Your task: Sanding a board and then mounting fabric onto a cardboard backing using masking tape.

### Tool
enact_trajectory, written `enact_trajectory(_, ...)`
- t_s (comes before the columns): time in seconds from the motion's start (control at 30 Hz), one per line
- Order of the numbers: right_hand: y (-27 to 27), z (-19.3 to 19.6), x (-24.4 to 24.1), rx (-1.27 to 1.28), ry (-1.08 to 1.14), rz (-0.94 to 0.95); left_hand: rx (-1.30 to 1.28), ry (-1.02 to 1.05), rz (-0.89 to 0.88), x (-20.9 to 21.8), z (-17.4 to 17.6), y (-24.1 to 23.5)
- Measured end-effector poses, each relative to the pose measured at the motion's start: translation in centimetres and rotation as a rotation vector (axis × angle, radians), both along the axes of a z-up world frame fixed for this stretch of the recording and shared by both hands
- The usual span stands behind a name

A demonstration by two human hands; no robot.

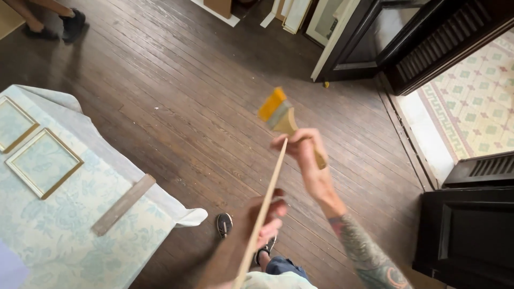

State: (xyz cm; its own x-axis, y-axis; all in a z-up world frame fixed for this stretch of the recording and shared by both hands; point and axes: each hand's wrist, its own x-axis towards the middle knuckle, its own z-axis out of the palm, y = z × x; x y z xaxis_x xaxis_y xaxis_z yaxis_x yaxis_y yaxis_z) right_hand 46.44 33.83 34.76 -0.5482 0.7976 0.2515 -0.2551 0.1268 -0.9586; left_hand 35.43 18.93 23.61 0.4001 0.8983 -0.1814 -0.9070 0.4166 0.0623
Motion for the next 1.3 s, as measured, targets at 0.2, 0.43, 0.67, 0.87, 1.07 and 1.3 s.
enact_trajectory(0.2,0.2,0.3,-2.0,-0.002,-0.301,-0.176,0.432,-0.207,0.259,3.2,-4.9,-10.5)
enact_trajectory(0.43,2.2,1.1,-2.2,0.203,-0.448,-0.356,0.187,0.592,0.448,1.1,2.9,-9.4)
enact_trajectory(0.67,4.4,3.2,3.5,0.611,-0.540,-0.433,-0.233,1.338,0.314,1.3,7.0,-5.6)
enact_trajectory(0.87,-4.5,5.5,3.9,0.108,-0.203,-0.002,-0.255,1.299,0.338,0.6,5.8,-4.5)
enact_trajectory(1.07,3.4,5.8,2.7,0.084,-0.374,0.242,-0.348,1.305,0.171,0.6,5.7,-5.7)
enact_trajectory(1.3,-1.8,9.4,4.2,0.245,-0.523,-0.022,-0.401,1.380,0.237,-0.4,6.9,-5.2)
